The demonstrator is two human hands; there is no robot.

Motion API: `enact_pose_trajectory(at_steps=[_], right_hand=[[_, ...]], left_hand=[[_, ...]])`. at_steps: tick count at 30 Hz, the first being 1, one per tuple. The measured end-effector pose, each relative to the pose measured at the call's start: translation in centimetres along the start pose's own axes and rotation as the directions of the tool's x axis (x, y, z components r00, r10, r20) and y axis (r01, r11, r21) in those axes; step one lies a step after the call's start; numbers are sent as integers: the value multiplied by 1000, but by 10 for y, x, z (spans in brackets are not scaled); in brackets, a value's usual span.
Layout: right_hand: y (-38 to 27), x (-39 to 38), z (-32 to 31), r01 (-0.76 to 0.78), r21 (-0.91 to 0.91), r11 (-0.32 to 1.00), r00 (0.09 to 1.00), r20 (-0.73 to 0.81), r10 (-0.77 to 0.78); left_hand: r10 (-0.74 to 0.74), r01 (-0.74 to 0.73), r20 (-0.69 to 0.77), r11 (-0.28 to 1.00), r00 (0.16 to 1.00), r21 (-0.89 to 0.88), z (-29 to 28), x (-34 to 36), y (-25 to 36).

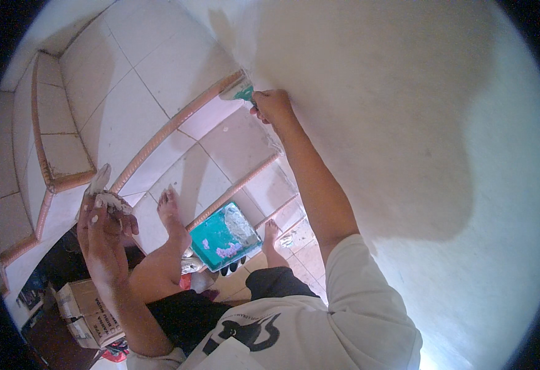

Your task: The person applies wall putty to the corner of a wall next to a set of stairs using a putty knife and their fingers. They take putty from a tray and smooth it over the crack at the wall junction.

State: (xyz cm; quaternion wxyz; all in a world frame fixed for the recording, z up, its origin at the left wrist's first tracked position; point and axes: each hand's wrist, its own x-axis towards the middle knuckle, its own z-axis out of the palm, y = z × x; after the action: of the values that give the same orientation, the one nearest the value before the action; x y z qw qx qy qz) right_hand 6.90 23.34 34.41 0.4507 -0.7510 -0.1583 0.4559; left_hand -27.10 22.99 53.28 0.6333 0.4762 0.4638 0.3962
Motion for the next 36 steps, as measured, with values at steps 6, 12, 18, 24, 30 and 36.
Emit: enact_pose_trajectory(at_steps=[6, 12, 18, 24, 30, 36], right_hand=[[-17, -14, -1, -26, -35, 999, 1000, 1, 26], [-67, -73, -9, 194, -2, 981, 981, -19, -194], [-15, -126, -7, 230, 25, 973, 973, -7, -230], [139, -120, 70, -171, 674, 718, 985, 128, 115], [173, -19, 125, -159, 880, 447, 978, 78, 194], [152, 39, 141, -131, 929, 345, 968, 45, 247]], left_hand=[[7, -7, 20, 1000, 1000, 3, 0, -1, 0], [1, -3, 50, 999, 999, 37, -4, 2, 2], [17, -18, 17, 1000, 1000, 23, -14, 0, 3], [33, -34, 18, 999, 999, 13, -11, 3, 2], [-1, 3, -51, 999, 999, 42, -10, 0, 5], [11, -6, -41, 994, 999, 110, -25, 5, 2]])
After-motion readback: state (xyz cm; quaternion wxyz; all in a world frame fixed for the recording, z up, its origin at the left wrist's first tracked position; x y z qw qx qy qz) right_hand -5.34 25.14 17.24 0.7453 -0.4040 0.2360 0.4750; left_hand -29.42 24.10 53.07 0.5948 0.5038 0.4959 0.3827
